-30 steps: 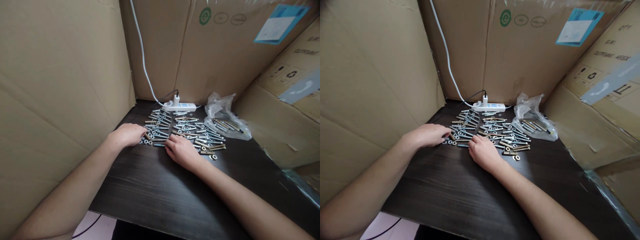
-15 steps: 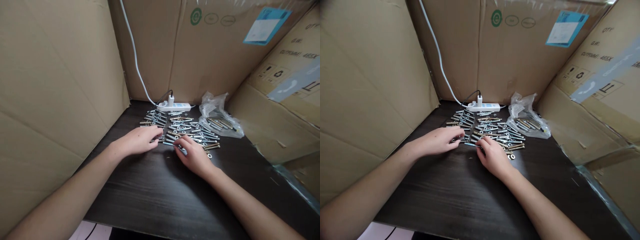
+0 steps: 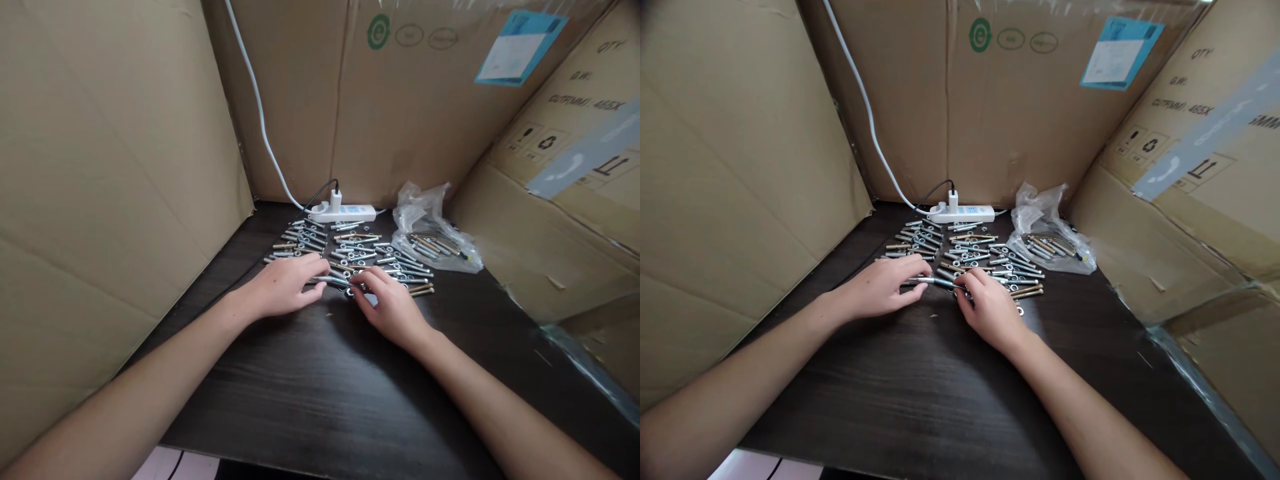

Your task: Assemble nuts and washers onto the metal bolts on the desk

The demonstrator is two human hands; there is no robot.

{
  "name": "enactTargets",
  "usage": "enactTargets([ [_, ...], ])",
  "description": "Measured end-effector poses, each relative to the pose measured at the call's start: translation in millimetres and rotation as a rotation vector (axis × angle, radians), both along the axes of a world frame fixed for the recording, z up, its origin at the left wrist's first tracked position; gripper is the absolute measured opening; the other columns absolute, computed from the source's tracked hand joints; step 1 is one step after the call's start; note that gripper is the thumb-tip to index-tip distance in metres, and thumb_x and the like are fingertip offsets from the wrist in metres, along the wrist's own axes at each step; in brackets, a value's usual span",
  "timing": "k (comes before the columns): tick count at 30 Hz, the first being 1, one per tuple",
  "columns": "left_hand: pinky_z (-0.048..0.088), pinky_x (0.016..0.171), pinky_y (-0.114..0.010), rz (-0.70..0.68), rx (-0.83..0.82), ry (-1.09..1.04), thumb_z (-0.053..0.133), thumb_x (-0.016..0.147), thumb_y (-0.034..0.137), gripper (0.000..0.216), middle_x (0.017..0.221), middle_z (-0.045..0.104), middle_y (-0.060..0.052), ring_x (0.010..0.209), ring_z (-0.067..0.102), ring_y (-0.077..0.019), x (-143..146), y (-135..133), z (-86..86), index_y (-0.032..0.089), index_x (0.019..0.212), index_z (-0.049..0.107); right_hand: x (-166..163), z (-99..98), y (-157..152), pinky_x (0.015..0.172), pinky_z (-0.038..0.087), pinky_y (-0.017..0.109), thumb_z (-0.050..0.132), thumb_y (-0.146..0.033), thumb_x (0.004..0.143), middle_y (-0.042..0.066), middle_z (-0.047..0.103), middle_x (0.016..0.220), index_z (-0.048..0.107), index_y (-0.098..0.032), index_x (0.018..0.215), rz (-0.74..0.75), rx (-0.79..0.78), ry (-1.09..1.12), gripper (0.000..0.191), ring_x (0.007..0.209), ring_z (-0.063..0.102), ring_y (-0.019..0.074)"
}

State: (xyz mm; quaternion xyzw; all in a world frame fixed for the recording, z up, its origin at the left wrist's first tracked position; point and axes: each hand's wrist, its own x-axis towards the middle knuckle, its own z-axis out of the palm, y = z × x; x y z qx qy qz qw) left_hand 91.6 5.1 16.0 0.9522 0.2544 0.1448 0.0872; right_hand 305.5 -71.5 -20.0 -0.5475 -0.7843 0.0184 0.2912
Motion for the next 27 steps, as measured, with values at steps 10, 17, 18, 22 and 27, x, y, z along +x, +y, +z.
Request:
enactTargets([
  [10, 0.042, 0.069, -0.024, -0.050, -0.032, -0.108, 0.047, 0.090, 0.028, 0.016, 0.095, 0.061, -0.001, 0.081, 0.057, -0.0135, 0, 0, -0.8, 0.019, 0.099, 0.055, -2, -7.9, 2, 0.077, 0.047, 0.033, 0.046, -0.021, 0.090, 0.007, 0.062, 0.092, 0.053, -0.019, 0.097, 0.030, 0.006, 0.005, 0.011, 0.086, 0.059, 0.0207],
  [17, 0.039, 0.063, -0.022, -0.050, -0.116, -0.114, 0.054, 0.087, 0.027, 0.014, 0.085, 0.064, 0.001, 0.072, 0.057, -0.0124, 2, 0, -3.0, 0.019, 0.097, 0.059, -5, -8.3, 1, 0.078, 0.047, 0.033, 0.045, -0.019, 0.090, 0.008, 0.062, 0.094, 0.053, -0.020, 0.101, 0.053, 0.010, 0.008, 0.014, 0.087, 0.059, 0.0210],
  [18, 0.039, 0.062, -0.022, -0.055, -0.132, -0.099, 0.055, 0.086, 0.027, 0.014, 0.084, 0.064, 0.001, 0.071, 0.057, -0.0123, 2, 0, -3.6, 0.020, 0.097, 0.059, -6, -7.9, 0, 0.078, 0.048, 0.033, 0.045, -0.019, 0.090, 0.008, 0.061, 0.094, 0.053, -0.020, 0.102, 0.062, 0.006, 0.005, 0.015, 0.087, 0.058, 0.0210],
  [22, 0.038, 0.062, -0.022, -0.088, -0.173, -0.068, 0.055, 0.087, 0.027, 0.015, 0.082, 0.065, 0.001, 0.069, 0.057, -0.0122, 4, -1, -6.2, 0.020, 0.099, 0.060, -9, -6.5, -2, 0.078, 0.048, 0.034, 0.045, -0.015, 0.088, 0.008, 0.061, 0.094, 0.054, -0.019, 0.105, 0.104, -0.011, -0.011, 0.019, 0.085, 0.058, 0.0206],
  [27, 0.038, 0.063, -0.023, -0.093, -0.140, -0.081, 0.055, 0.087, 0.028, 0.015, 0.083, 0.066, 0.001, 0.070, 0.058, -0.0128, 3, -1, -7.1, 0.020, 0.098, 0.061, -10, -6.2, -2, 0.078, 0.049, 0.034, 0.045, -0.013, 0.087, 0.008, 0.061, 0.094, 0.054, -0.018, 0.105, 0.103, -0.007, -0.007, 0.021, 0.085, 0.058, 0.0207],
])
